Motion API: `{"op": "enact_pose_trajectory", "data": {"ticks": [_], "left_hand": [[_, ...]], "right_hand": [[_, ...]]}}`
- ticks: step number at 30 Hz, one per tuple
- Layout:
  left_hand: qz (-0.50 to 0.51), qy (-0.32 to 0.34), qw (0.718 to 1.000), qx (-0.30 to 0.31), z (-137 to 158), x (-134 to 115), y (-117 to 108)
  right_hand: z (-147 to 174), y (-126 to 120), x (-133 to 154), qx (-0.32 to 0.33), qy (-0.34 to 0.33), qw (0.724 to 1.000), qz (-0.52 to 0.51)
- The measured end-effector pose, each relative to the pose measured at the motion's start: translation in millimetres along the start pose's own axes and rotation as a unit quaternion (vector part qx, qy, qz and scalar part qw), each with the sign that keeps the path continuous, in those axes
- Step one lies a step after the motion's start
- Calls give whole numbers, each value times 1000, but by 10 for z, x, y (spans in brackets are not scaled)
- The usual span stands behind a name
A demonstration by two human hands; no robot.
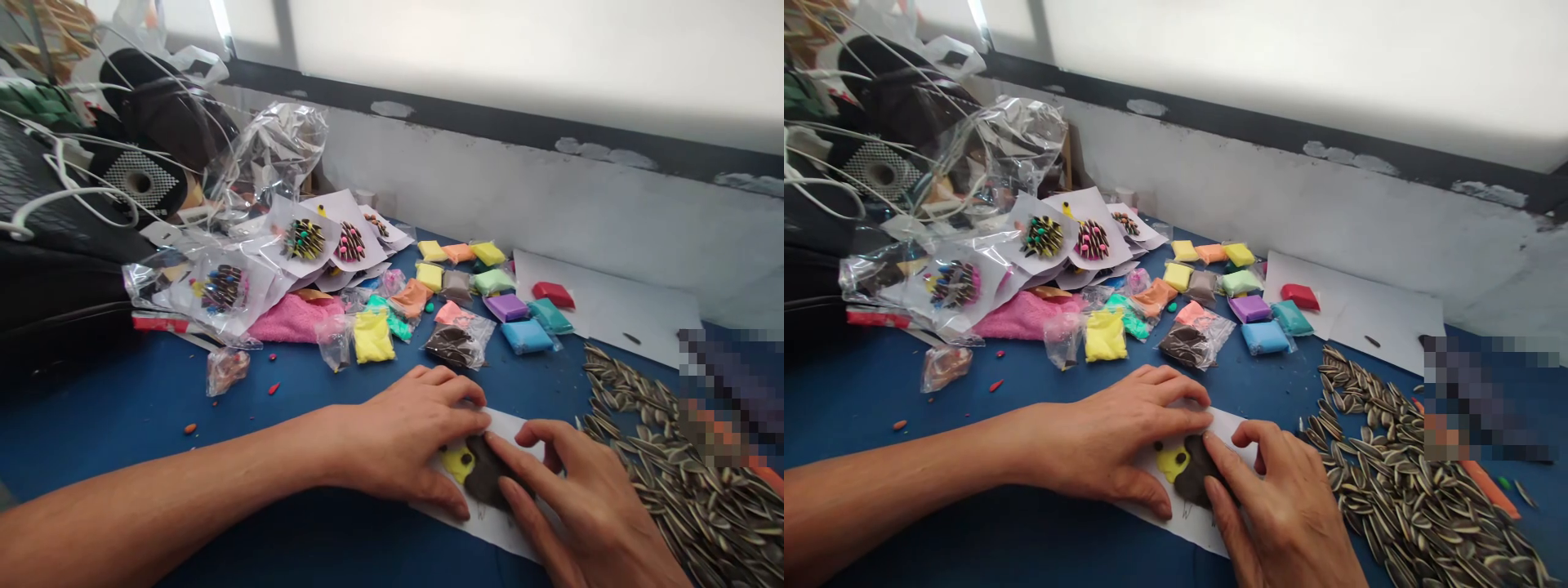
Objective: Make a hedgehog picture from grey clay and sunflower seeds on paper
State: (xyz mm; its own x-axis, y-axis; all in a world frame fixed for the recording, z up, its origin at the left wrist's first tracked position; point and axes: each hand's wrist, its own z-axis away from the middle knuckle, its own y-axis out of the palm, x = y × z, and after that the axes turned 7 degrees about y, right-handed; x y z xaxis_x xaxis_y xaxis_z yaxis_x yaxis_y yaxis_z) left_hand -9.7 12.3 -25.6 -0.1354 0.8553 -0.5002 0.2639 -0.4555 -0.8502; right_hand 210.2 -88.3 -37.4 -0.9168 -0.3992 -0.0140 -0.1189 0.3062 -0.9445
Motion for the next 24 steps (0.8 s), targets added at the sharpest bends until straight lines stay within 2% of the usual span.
{"op": "enact_pose_trajectory", "data": {"ticks": [11, 17, 24], "left_hand": [[-2, 6, 1000, -13, 24, -23, 6], [-13, 4, 1000, -11, 49, -68, 29], [-43, 30, 998, -19, 120, -81, 73]], "right_hand": [[79, -3, 14, -16, 0, 1000, 0], [49, 32, 1, -48, -23, 998, 16], [105, -72, 47, -33, -16, 999, -12]]}}
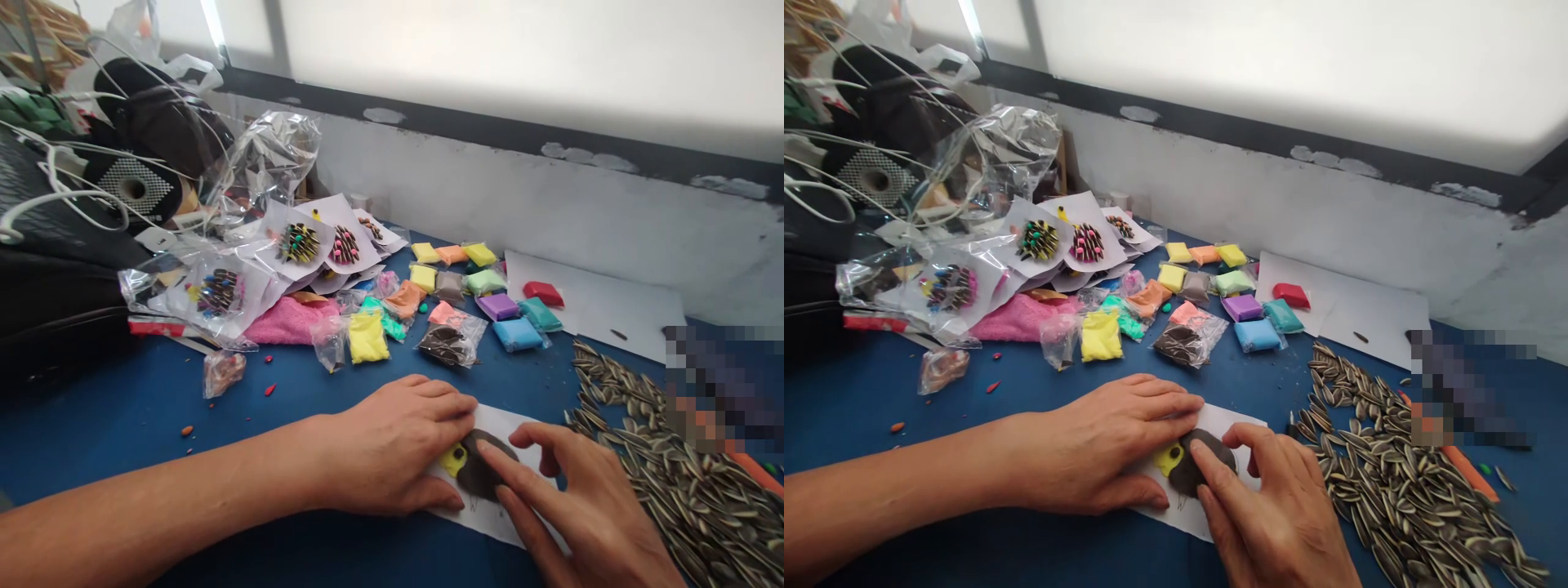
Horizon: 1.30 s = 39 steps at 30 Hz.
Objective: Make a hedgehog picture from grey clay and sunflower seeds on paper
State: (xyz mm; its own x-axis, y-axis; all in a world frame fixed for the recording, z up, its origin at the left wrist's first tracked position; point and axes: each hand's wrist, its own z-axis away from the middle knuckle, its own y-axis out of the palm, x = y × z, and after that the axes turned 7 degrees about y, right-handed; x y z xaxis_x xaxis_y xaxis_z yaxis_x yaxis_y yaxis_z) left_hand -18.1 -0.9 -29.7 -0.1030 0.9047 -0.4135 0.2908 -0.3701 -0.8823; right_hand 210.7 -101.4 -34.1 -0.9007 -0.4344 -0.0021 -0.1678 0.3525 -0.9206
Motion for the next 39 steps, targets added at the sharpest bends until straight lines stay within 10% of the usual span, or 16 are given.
{"op": "enact_pose_trajectory", "data": {"ticks": [39], "left_hand": [[22, -4, 1000, 1, 0, -33, -32]], "right_hand": [[128, -55, -52, -20, 45, 997, 56]]}}
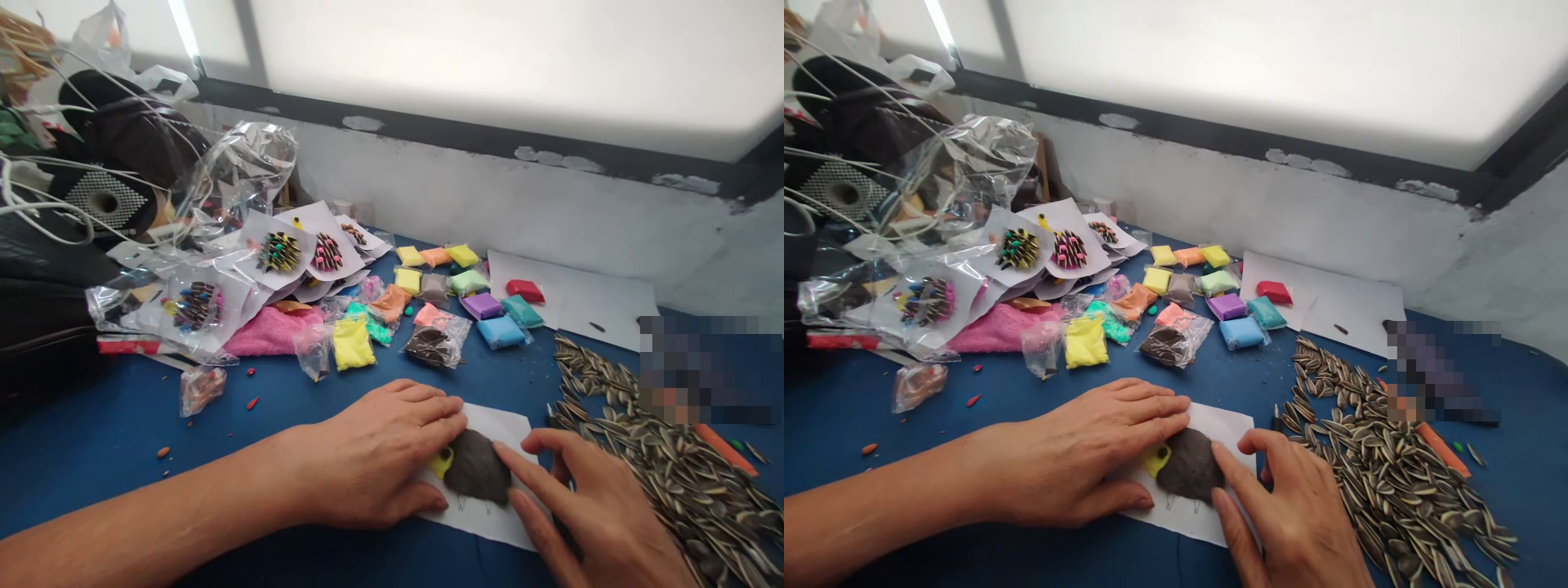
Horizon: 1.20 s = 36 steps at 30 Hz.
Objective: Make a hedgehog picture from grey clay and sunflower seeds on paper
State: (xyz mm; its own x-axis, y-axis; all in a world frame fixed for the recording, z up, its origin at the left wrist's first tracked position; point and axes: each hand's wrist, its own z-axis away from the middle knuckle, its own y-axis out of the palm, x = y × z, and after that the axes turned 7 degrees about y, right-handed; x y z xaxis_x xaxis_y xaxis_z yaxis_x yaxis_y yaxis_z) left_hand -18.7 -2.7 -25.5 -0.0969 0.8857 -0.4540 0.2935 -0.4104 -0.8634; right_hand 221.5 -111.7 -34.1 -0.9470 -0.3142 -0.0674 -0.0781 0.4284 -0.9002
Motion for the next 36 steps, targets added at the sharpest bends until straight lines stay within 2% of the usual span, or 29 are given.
{"op": "enact_pose_trajectory", "data": {"ticks": [3, 8, 16, 23, 30, 36], "left_hand": [[0, -4, 1000, 2, -6, -10, -7], [-11, -6, 1000, 11, 10, -22, -17], [-31, -8, 999, 32, -13, -58, -22], [-42, 3, 999, 27, 11, -56, -23], [-30, -3, 999, 20, -1, -49, -25], [-34, -5, 999, 25, 2, -40, -17]], "right_hand": [[70, 21, -12, 7, -12, 1000, 19], [94, 11, -33, -26, -7, 999, 18], [135, 11, -44, -20, -42, 998, 51], [183, 13, -47, -31, -9, 999, 6], [184, -3, -55, -15, -74, 996, 43], [158, 18, -28, -16, -51, 998, 23]]}}
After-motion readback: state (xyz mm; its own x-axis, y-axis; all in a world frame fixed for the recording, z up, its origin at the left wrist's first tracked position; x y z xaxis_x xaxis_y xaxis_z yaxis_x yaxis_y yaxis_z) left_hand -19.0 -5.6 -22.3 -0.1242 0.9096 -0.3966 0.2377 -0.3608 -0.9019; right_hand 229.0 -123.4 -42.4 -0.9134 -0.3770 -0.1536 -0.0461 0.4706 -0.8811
